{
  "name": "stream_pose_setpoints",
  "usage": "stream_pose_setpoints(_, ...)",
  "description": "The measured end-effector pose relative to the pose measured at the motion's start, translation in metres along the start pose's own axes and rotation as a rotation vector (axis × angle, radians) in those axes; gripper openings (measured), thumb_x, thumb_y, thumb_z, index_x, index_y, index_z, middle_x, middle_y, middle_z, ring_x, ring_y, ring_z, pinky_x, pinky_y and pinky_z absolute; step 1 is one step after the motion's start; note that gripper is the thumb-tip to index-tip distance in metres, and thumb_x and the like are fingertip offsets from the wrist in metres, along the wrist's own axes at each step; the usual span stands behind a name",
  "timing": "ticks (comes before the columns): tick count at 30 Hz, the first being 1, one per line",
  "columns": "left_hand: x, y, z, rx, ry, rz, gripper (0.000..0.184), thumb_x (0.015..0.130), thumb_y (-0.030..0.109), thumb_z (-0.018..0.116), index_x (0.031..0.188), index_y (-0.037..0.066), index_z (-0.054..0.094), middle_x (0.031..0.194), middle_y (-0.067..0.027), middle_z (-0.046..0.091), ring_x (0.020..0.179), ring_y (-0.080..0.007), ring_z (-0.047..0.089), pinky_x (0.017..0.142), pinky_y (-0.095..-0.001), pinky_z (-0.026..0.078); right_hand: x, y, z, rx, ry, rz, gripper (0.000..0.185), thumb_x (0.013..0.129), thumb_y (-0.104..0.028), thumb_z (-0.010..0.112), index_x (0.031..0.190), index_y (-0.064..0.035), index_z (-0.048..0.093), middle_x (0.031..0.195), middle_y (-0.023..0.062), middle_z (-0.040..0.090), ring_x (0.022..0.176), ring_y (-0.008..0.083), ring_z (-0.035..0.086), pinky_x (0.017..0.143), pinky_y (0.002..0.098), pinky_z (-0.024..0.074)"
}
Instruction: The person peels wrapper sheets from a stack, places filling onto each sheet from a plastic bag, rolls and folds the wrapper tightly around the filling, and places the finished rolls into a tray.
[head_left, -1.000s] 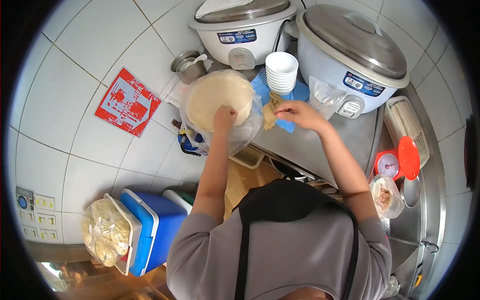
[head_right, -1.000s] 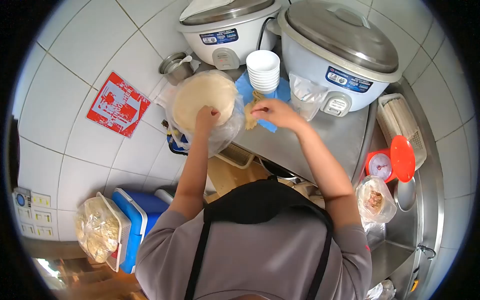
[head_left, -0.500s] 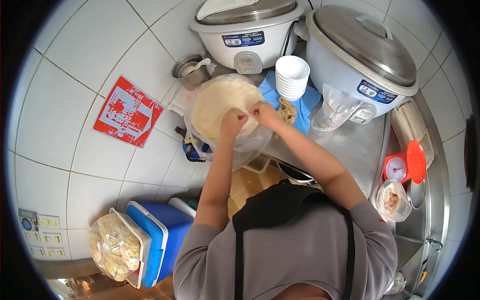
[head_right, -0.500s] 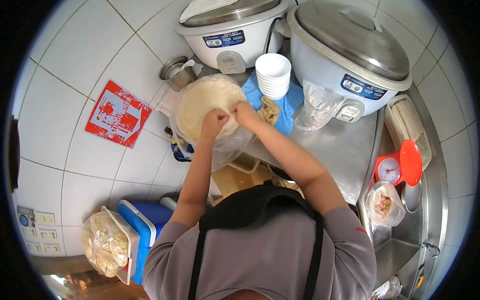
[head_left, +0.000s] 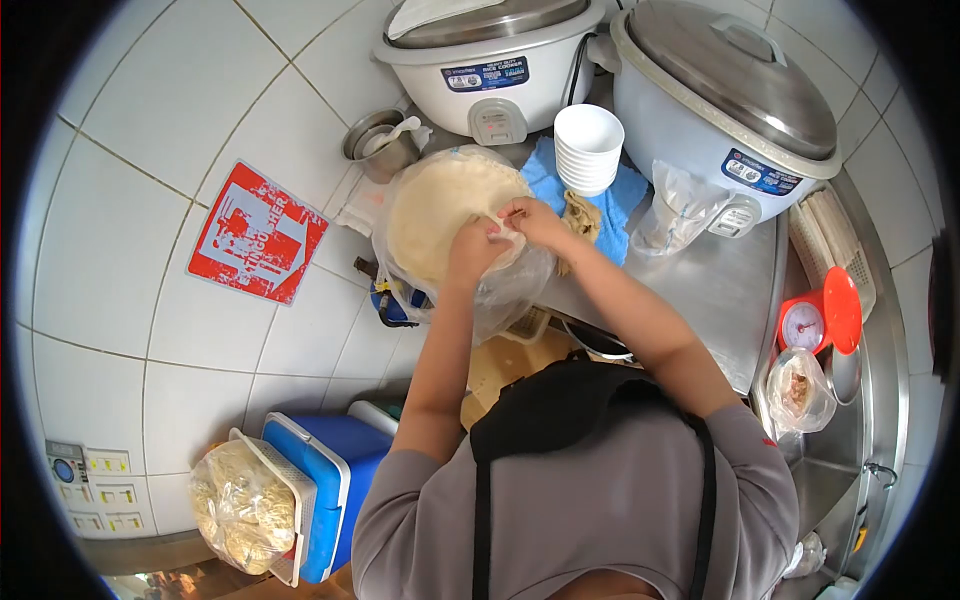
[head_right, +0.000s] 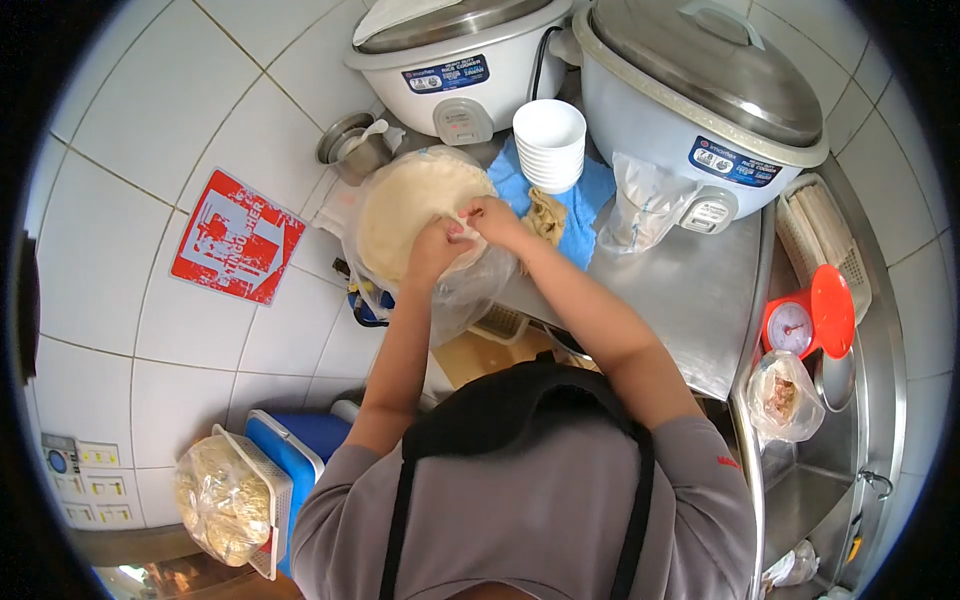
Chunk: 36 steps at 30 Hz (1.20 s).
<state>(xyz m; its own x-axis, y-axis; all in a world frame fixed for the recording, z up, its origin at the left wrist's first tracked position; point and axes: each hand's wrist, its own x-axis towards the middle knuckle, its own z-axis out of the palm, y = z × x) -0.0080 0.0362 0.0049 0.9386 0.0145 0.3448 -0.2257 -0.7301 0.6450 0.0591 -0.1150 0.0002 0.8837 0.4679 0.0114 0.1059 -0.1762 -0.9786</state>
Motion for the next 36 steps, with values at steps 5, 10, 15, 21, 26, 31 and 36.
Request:
stream_pose_setpoints(5, 0.001, -0.006, 0.01, 0.042, 0.054, 0.011, 0.012, 0.068, 0.01, 0.071, 0.073, 0.002, 0.064, 0.074, -0.0099, 0.062, 0.064, -0.0235, 0.062, 0.062, -0.0325, 0.049, 0.002, 0.006, -0.002, 0.158, -0.01, 0.047, 0.022, 0.075, -0.002, 0.053, 0.094, -0.0005, 0.065, 0.084, 0.0085, 0.065, 0.077, 0.0144, 0.062, 0.071, 0.0282, 0.0486)
stream_pose_setpoints(10, 0.001, -0.015, 0.011, -0.017, 0.067, -0.059, 0.011, 0.071, 0.011, 0.068, 0.077, 0.003, 0.067, 0.072, -0.0103, 0.064, 0.063, -0.0188, 0.062, 0.06, -0.0306, 0.048, -0.003, 0.002, -0.004, -0.06, 0.049, 0.013, 0.021, 0.074, -0.005, 0.051, 0.086, -0.0012, 0.067, 0.077, 0.0145, 0.067, 0.071, 0.0221, 0.065, 0.068, 0.0316, 0.0502)
stream_pose_setpoints(15, 0.011, -0.022, -0.002, -0.22, -0.09, -0.293, 0.014, 0.075, 0.014, 0.065, 0.08, 0.001, 0.068, 0.068, -0.0048, 0.064, 0.061, -0.012, 0.058, 0.061, -0.0252, 0.046, -0.01, 0.0, 0.004, -0.36, 0.086, -0.066, 0.02, 0.073, -0.006, 0.052, 0.083, -0.0031, 0.068, 0.083, 0.0179, 0.065, 0.074, 0.0328, 0.063, 0.071, 0.037, 0.0501)
stream_pose_setpoints(21, 0.021, -0.04, -0.009, -0.588, -0.176, -0.494, 0.022, 0.079, 0.019, 0.065, 0.088, -0.001, 0.065, 0.076, -0.0024, 0.062, 0.066, -0.0099, 0.055, 0.063, -0.0221, 0.046, -0.016, 0.004, 0.019, -0.53, 0.117, -0.359, 0.019, 0.077, -0.008, 0.055, 0.09, -0.0035, 0.067, 0.091, 0.0183, 0.062, 0.084, 0.0358, 0.059, 0.075, 0.0387, 0.0474)
stream_pose_setpoints(26, 0.023, -0.018, -0.02, -0.544, -0.226, -0.468, 0.029, 0.081, 0.024, 0.065, 0.093, -0.003, 0.063, 0.082, -0.0056, 0.063, 0.069, -0.0107, 0.057, 0.064, -0.0236, 0.048, -0.016, 0.001, 0.022, -0.536, 0.107, -0.379, 0.019, 0.079, -0.01, 0.056, 0.094, -0.0029, 0.065, 0.092, 0.0194, 0.06, 0.086, 0.0358, 0.058, 0.076, 0.0389, 0.0466)
stream_pose_setpoints(31, 0.021, -0.032, -0.024, -0.648, -0.216, -0.498, 0.031, 0.082, 0.022, 0.064, 0.1, -0.003, 0.061, 0.088, -0.008, 0.064, 0.074, -0.0128, 0.06, 0.068, -0.0237, 0.05, -0.014, -0.003, 0.021, -0.273, 0.139, -0.194, 0.021, 0.078, -0.01, 0.059, 0.097, 0.0003, 0.058, 0.075, 0.0135, 0.061, 0.071, 0.0253, 0.062, 0.063, 0.0344, 0.0481)
stream_pose_setpoints(36, 0.015, -0.026, -0.026, -0.709, -0.205, -0.52, 0.026, 0.082, 0.015, 0.063, 0.101, -0.003, 0.061, 0.09, -0.0079, 0.064, 0.077, -0.0126, 0.06, 0.071, -0.0245, 0.051, -0.017, -0.007, 0.035, -0.104, 0.051, 0.002, 0.056, 0.072, 0.0, 0.065, 0.117, 0.0014, 0.032, 0.066, 0.0082, 0.057, 0.059, 0.0158, 0.059, 0.052, 0.0284, 0.0471)
